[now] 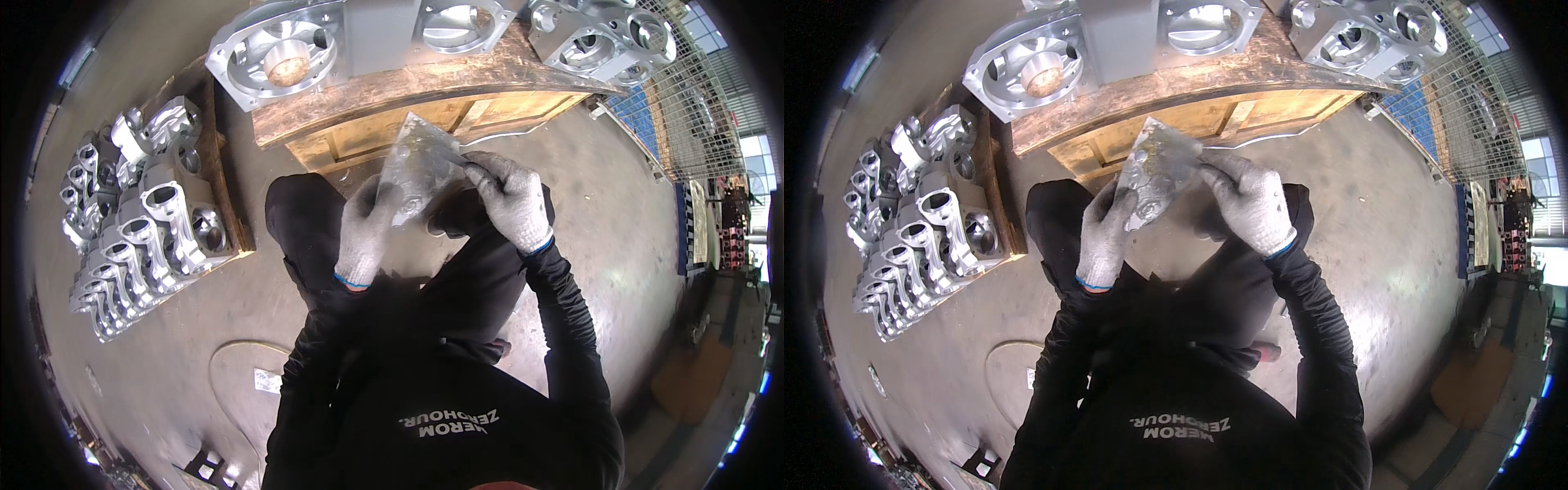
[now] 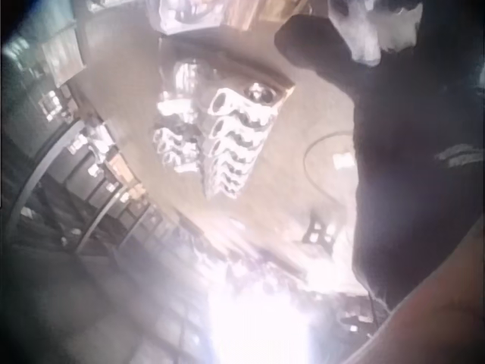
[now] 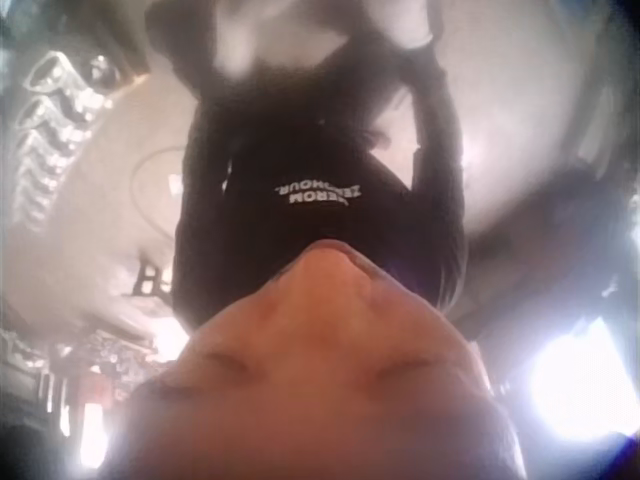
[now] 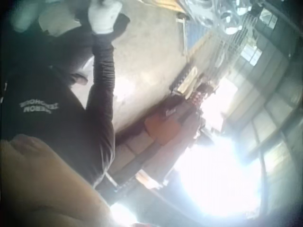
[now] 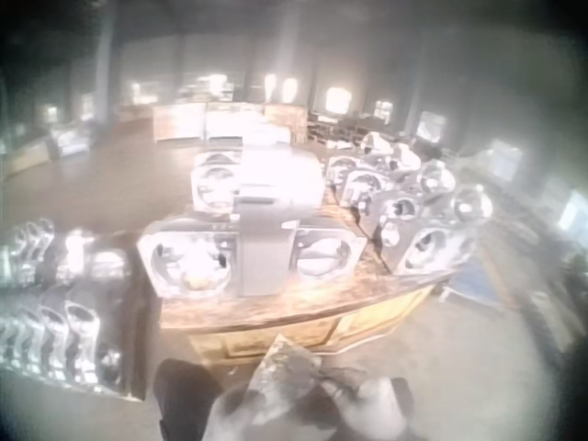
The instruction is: The person sits on the floor and uses a sanding pad to manually deburr and smooth the edges and surfaces of several large, silver metal castings. They handle the parts one by one, rotating them to access different areas, and place them back on a wooden pallet after finishing.
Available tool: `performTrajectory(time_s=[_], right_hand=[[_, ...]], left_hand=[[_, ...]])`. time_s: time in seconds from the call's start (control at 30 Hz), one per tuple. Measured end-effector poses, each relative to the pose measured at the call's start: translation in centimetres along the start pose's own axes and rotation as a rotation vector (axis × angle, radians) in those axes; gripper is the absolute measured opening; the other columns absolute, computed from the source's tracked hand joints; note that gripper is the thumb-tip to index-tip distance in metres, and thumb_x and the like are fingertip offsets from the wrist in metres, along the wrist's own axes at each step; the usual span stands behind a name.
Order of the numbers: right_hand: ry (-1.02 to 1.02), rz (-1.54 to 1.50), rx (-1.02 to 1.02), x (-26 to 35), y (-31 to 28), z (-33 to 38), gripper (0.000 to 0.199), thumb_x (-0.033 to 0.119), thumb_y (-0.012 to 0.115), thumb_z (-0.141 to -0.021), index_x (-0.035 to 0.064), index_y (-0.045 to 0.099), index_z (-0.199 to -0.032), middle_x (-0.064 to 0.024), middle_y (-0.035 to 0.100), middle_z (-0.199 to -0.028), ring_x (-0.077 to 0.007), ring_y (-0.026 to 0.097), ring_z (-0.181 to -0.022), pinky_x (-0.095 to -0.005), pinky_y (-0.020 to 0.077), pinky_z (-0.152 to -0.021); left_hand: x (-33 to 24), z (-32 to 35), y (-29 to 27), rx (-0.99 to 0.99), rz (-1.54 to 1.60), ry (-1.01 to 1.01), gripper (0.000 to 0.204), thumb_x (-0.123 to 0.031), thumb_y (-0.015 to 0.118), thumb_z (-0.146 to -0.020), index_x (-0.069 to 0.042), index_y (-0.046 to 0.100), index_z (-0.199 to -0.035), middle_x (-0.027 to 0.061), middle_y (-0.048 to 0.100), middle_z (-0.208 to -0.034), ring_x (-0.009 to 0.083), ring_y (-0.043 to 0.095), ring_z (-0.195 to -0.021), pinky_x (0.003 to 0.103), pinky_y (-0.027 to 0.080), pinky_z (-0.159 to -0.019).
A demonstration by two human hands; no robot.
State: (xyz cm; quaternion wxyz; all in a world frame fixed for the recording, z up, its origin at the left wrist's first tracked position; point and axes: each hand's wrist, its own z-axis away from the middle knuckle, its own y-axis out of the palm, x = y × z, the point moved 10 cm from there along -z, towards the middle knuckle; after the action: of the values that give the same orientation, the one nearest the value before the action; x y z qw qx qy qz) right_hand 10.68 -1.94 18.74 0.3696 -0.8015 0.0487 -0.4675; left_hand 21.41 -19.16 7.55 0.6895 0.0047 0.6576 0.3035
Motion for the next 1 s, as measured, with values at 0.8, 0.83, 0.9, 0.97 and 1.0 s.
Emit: performTrajectory(time_s=[0.8,0.83,0.9,0.97,1.0], right_hand=[[-0.143,0.263,0.058,3.8,2.9,-1.4,0.015,0.010,0.075,-0.089,0.0035,0.075,-0.103,-0.0196,0.073,-0.091,-0.0387,0.071,-0.080,-0.0410,0.0565,-0.071],[-0.168,0.263,0.068,3.9,3.0,-1.3,0.015,0.010,0.075,-0.089,0.0036,0.075,-0.103,-0.0195,0.073,-0.091,-0.0386,0.071,-0.080,-0.0411,0.0565,-0.071],[-0.162,0.249,0.077,3.7,2.8,-1.2,0.014,0.011,0.075,-0.089,0.0042,0.075,-0.102,-0.0184,0.072,-0.091,-0.0384,0.071,-0.081,-0.0418,0.0562,-0.071],[-0.151,0.265,0.047,3.5,2.7,-1.6,0.014,0.010,0.075,-0.089,0.0042,0.075,-0.101,-0.0179,0.072,-0.090,-0.0383,0.071,-0.081,-0.0419,0.0562,-0.071],[-0.143,0.277,0.031,3.4,2.5,-1.6,0.013,0.010,0.075,-0.089,0.0043,0.075,-0.100,-0.0177,0.072,-0.090,-0.0382,0.071,-0.081,-0.0420,0.0562,-0.071]], left_hand=[[-1.3,1.2,-0.4,-0.029,-0.256,0.003,0.028,-0.018,0.058,-0.105,0.003,0.067,-0.121,0.0017,0.067,-0.097,0.0089,0.058,-0.089,0.026,0.049,-0.082],[-1.1,1.1,-0.5,-0.030,-0.239,-0.001,0.028,-0.018,0.057,-0.105,0.003,0.067,-0.121,0.0018,0.067,-0.097,0.0089,0.058,-0.089,0.026,0.049,-0.082],[-1.3,1.3,-0.6,-0.045,-0.292,-0.001,0.028,-0.017,0.057,-0.105,0.003,0.067,-0.121,0.0022,0.068,-0.097,0.0087,0.058,-0.089,0.026,0.049,-0.082],[-1.4,1.3,-0.7,-0.048,-0.303,-0.006,0.027,-0.016,0.057,-0.105,0.003,0.067,-0.121,0.0027,0.069,-0.097,0.0090,0.059,-0.089,0.026,0.049,-0.081],[-1.3,1.3,-0.6,-0.040,-0.285,-0.011,0.027,-0.016,0.057,-0.104,0.003,0.067,-0.121,0.0031,0.069,-0.097,0.0093,0.059,-0.089,0.026,0.049,-0.081]])
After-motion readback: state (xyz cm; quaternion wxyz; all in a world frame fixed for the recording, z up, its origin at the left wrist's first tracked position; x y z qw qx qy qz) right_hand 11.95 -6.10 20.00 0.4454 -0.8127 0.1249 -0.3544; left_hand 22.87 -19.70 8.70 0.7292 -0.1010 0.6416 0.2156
